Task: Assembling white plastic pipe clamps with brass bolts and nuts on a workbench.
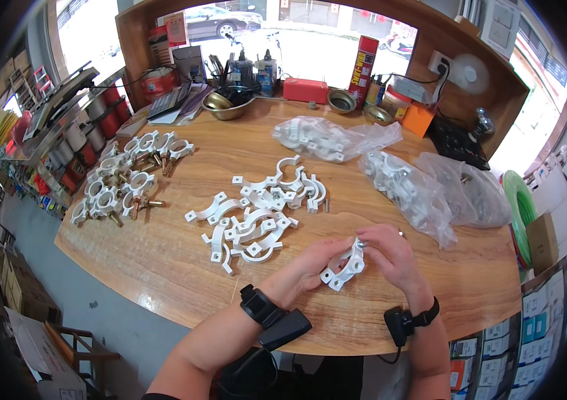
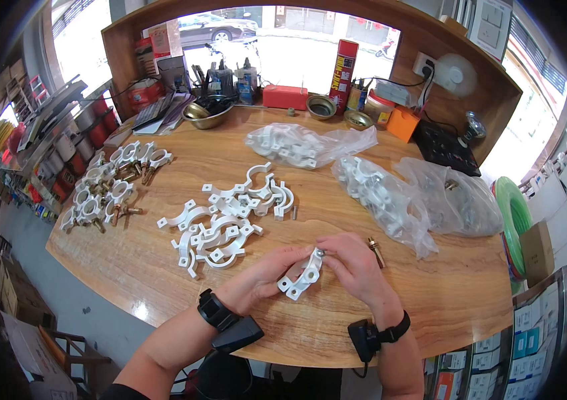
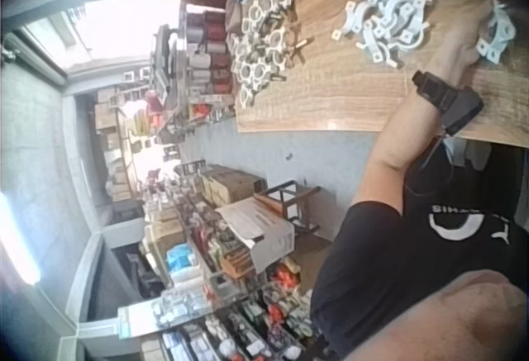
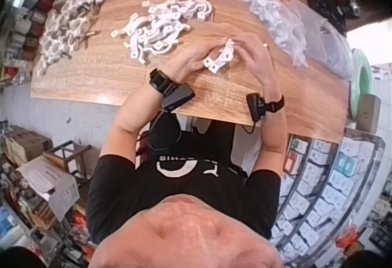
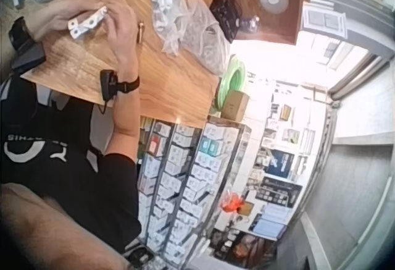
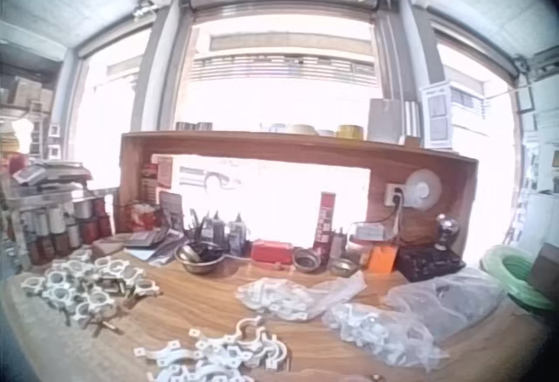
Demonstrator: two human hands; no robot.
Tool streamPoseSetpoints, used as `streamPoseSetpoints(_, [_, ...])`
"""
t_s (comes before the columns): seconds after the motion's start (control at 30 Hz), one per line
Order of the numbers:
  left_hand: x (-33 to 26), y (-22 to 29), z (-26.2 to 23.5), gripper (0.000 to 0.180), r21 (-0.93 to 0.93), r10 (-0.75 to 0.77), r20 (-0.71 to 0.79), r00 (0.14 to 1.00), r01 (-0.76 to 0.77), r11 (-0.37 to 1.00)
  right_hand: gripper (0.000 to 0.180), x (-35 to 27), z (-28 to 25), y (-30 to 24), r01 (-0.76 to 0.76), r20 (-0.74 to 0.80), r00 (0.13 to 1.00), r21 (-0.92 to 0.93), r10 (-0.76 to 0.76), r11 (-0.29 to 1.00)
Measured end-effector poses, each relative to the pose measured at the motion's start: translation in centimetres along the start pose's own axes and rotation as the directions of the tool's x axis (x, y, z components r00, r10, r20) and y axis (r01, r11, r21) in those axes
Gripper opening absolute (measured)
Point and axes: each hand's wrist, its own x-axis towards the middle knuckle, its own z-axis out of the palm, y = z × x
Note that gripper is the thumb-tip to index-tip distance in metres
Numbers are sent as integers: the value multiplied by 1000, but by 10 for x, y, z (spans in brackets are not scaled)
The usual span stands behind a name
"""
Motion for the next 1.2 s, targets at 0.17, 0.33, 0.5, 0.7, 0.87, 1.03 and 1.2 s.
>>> streamPoseSetpoints(0.17, [4, -2, -5, 26, -39, 12, 13, 1000, -12, 999, 22, 2, -2, 0, 108, 25, 994, -94, -106, 990])
streamPoseSetpoints(0.33, [5, -1, -6, 27, -84, 32, -29, 999, -35, 996, 22, 1, 2, -5, 26, 0, 1000, -13, -26, 1000])
streamPoseSetpoints(0.5, [2, 3, -8, 24, -79, 53, -9, 999, -53, 995, 23, 1, -1, -8, 4, 15, 1000, 26, -4, 1000])
streamPoseSetpoints(0.7, [-5, 10, 0, 25, -52, 84, -49, 995, -86, 995, 23, 2, 8, -14, -75, -78, 994, 87, 82, 993])
streamPoseSetpoints(0.87, [2, 6, -4, 22, 6, 57, 50, 997, -58, 998, 20, -1, 4, 1, 53, -64, 996, -30, -55, 998])
streamPoseSetpoints(1.03, [2, 2, -2, 22, 28, 54, 33, 998, -55, 998, 16, -2, 8, 6, 78, -72, 994, -71, -83, 994])
streamPoseSetpoints(1.2, [0, 3, -4, 22, 17, 47, 51, 998, -48, 999, 17, -3, 7, 5, 70, -72, 994, -154, -82, 986])
